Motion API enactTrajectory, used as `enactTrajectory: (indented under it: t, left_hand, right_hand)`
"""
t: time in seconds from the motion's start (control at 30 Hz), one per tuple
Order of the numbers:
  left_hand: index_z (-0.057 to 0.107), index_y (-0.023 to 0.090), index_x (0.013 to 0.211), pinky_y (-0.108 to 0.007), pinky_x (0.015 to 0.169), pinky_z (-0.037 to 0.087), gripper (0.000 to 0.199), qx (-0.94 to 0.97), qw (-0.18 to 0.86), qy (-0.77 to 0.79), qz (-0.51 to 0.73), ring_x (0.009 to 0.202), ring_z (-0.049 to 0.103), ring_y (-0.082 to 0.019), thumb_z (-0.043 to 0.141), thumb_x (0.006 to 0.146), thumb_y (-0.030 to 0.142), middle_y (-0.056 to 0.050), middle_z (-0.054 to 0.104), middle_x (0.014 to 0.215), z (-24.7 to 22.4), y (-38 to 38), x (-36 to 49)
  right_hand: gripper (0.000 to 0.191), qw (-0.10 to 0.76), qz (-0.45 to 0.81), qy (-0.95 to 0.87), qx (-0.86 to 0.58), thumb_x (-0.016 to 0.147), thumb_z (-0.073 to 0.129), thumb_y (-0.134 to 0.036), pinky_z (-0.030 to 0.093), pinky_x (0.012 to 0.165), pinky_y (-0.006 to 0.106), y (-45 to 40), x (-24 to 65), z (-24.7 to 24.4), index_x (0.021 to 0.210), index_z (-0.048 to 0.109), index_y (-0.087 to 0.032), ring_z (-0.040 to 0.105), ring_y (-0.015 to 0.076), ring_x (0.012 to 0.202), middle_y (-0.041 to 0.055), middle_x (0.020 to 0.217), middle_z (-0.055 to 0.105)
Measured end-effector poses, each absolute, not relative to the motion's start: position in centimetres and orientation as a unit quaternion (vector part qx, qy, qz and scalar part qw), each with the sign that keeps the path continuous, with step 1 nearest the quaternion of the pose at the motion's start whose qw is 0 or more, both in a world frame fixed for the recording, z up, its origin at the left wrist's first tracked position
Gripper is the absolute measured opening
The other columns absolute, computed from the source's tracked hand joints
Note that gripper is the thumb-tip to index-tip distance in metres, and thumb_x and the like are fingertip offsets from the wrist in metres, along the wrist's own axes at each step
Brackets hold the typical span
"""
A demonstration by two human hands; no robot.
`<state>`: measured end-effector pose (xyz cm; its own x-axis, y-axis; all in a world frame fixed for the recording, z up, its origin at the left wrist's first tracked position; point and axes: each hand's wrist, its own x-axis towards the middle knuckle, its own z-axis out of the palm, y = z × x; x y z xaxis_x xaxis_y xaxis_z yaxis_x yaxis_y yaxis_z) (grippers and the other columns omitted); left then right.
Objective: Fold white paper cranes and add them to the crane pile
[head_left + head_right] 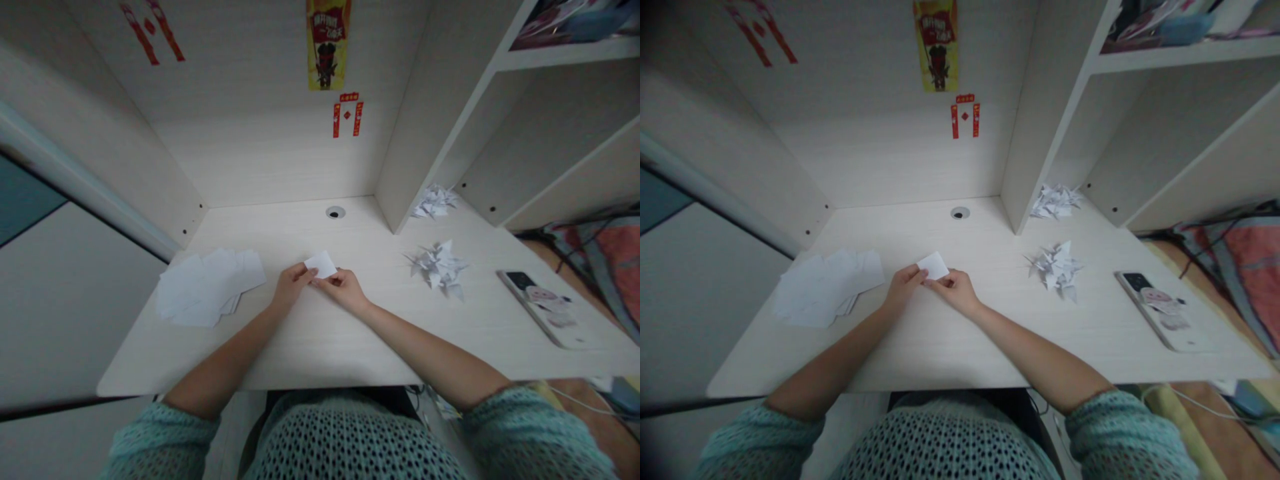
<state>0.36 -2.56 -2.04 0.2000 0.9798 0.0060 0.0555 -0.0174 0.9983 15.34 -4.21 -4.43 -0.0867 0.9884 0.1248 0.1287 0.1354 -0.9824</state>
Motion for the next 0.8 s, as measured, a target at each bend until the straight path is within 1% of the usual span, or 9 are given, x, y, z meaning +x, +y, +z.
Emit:
enactTrajectory:
  t: [0.13, 0.2, 0.27, 0.4, 0.53, 0.63, 0.67, 0.73, 0.8]
  left_hand:
    - [0.072, 0.014, 0.071, -0.027, 0.063, 0.044, 0.031, 0.532, 0.531, 0.488, 0.444, 0.065, 0.061, -0.017, 0.074, 0.063, 0.045, -0.002, 0.069, 0.07, -2.1, -2.8, 0.5]
    - [0.07, 0.014, 0.064, -0.025, 0.059, 0.042, 0.032, 0.514, 0.533, 0.493, 0.457, 0.06, 0.058, -0.015, 0.072, 0.064, 0.045, -0.002, 0.067, 0.064, -2.3, -2.7, 0.5]
    - [0.07, 0.014, 0.063, -0.025, 0.059, 0.041, 0.032, 0.493, 0.543, 0.482, 0.478, 0.06, 0.057, -0.013, 0.071, 0.066, 0.046, -0.001, 0.065, 0.062, -2.5, -2.4, 0.4]
    - [0.073, 0.015, 0.075, -0.025, 0.064, 0.044, 0.03, 0.454, 0.545, 0.478, 0.519, 0.067, 0.059, -0.014, 0.074, 0.064, 0.043, -0.003, 0.069, 0.074, -2.5, -1.6, 0.1]
    - [0.072, 0.016, 0.086, -0.027, 0.071, 0.047, 0.037, 0.425, 0.543, 0.493, 0.53, 0.077, 0.064, -0.017, 0.072, 0.065, 0.047, -0.007, 0.072, 0.084, -2.0, -1.0, -0.4]
    - [0.07, 0.017, 0.097, -0.029, 0.073, 0.047, 0.044, 0.461, 0.556, 0.47, 0.507, 0.079, 0.065, -0.017, 0.065, 0.071, 0.052, -0.008, 0.072, 0.088, -1.5, -1.0, -0.6]
    - [0.07, 0.017, 0.099, -0.028, 0.072, 0.047, 0.044, 0.488, 0.559, 0.46, 0.487, 0.078, 0.065, -0.017, 0.065, 0.071, 0.051, -0.007, 0.073, 0.088, -1.4, -1.1, -0.6]
    - [0.071, 0.016, 0.094, -0.026, 0.068, 0.045, 0.041, 0.535, 0.563, 0.447, 0.444, 0.073, 0.064, -0.016, 0.07, 0.068, 0.047, -0.005, 0.072, 0.083, -1.2, -1.3, -0.5]
    - [0.072, 0.015, 0.082, -0.025, 0.062, 0.044, 0.034, 0.554, 0.563, 0.449, 0.419, 0.066, 0.061, -0.015, 0.073, 0.065, 0.044, -0.003, 0.071, 0.074, -1.2, -1.3, -0.4]
  right_hand:
    - [0.043, 0.468, 0.451, -0.604, -0.461, 0.07, 0.066, -0.053, 0.024, 0.045, 0.025, -4.5, 15.1, -4.5, 0.05, 0.055, -0.016, 0.033, 0.0078, 0.047, -0.0025, 0.051, 0.045]
    - [0.041, 0.464, 0.448, -0.611, -0.459, 0.07, 0.067, -0.051, 0.024, 0.045, 0.025, -4.6, 15.0, -4.6, 0.05, 0.055, -0.016, 0.032, 0.0078, 0.047, -0.0031, 0.049, 0.043]
    - [0.041, 0.457, 0.443, -0.619, -0.46, 0.069, 0.067, -0.051, 0.025, 0.046, 0.024, -4.7, 15.0, -4.6, 0.051, 0.055, -0.017, 0.034, 0.008, 0.047, -0.003, 0.049, 0.043]
    - [0.038, 0.432, 0.434, -0.649, -0.451, 0.071, 0.066, -0.05, 0.026, 0.046, 0.024, -5.0, 15.0, -4.7, 0.056, 0.059, -0.017, 0.036, 0.0082, 0.048, -0.0015, 0.055, 0.048]
    - [0.034, 0.416, 0.414, -0.684, -0.432, 0.074, 0.065, -0.047, 0.028, 0.047, 0.024, -5.2, 15.2, -4.8, 0.058, 0.06, -0.017, 0.039, 0.0084, 0.049, -0.0006, 0.059, 0.05]
    - [0.035, 0.414, 0.405, -0.682, -0.447, 0.074, 0.065, -0.046, 0.028, 0.047, 0.024, -5.0, 15.4, -4.9, 0.056, 0.059, -0.017, 0.039, 0.0089, 0.049, -0.0013, 0.056, 0.049]
    - [0.035, 0.414, 0.405, -0.681, -0.449, 0.074, 0.065, -0.046, 0.028, 0.047, 0.024, -5.0, 15.5, -4.9, 0.056, 0.058, -0.017, 0.039, 0.009, 0.048, -0.0014, 0.056, 0.049]
    - [0.035, 0.416, 0.4, -0.684, -0.445, 0.074, 0.065, -0.045, 0.029, 0.048, 0.025, -4.8, 15.7, -4.9, 0.055, 0.057, -0.018, 0.039, 0.0094, 0.049, -0.0011, 0.057, 0.05]
    - [0.035, 0.425, 0.391, -0.689, -0.438, 0.074, 0.065, -0.044, 0.031, 0.05, 0.025, -4.6, 15.9, -4.7, 0.054, 0.056, -0.018, 0.041, 0.0104, 0.051, -0.0008, 0.058, 0.051]
